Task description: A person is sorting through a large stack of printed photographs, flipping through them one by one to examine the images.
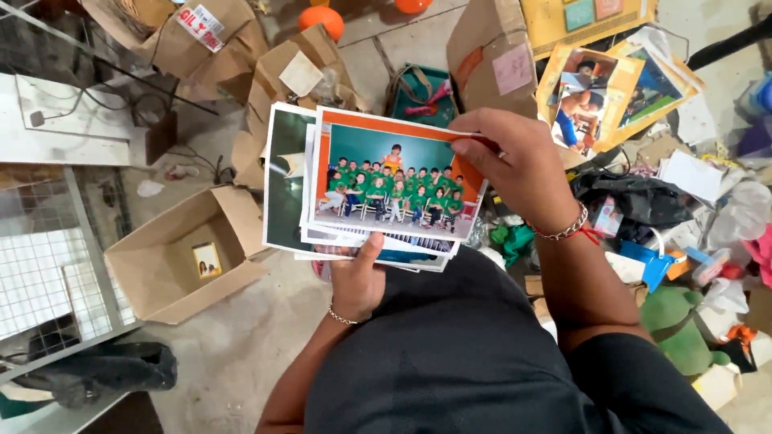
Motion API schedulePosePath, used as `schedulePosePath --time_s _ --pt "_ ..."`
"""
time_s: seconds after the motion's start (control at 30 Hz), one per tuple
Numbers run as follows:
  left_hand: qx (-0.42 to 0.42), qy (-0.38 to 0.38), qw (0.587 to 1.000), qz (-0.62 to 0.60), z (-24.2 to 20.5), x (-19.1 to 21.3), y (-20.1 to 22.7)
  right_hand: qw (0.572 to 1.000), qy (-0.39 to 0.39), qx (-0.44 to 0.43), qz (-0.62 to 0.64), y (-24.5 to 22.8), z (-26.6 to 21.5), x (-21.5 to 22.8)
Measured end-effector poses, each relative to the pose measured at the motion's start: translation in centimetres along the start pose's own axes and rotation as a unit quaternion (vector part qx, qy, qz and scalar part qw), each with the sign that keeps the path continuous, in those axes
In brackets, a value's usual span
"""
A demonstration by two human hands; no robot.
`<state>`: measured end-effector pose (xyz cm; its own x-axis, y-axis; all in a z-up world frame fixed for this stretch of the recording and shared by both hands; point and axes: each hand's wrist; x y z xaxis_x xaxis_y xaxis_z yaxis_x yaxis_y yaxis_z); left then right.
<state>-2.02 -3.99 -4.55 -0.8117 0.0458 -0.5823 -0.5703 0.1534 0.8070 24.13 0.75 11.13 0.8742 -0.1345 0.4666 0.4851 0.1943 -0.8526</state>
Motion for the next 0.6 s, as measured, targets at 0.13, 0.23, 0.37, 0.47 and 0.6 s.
schedulePosePath --time_s 0.13,0.23,0.37,0.47,0.6 --pt "0.003 -0.001 1.0 -0.003 -0.1 -2.6 2.3 1.0 0.002 0.0 0.011 0.1 -0.1 0.1" --pt "0.004 0.013 1.0 0.009 -0.4 -2.3 2.0 1.0 0.003 0.004 0.009 0.3 -0.2 0.1" --pt "-0.002 0.019 1.0 0.012 -2.0 3.4 -3.0 1.0 -0.001 0.007 0.009 0.3 -0.3 0.3" --pt "-0.005 0.029 0.999 0.028 -2.7 5.1 -4.6 1.0 0.001 0.011 0.006 0.0 -0.5 0.3" --pt "-0.019 0.044 0.997 0.063 -2.8 3.3 -3.6 1.0 0.006 0.009 0.005 -0.1 -0.5 0.2"
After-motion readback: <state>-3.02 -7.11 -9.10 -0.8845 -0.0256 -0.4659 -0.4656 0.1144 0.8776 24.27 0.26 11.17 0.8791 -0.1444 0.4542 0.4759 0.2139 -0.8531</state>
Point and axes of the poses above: each hand's wrist, its own z-axis towards the middle knuckle, its own x-axis out of the back of the hand, y = z × x
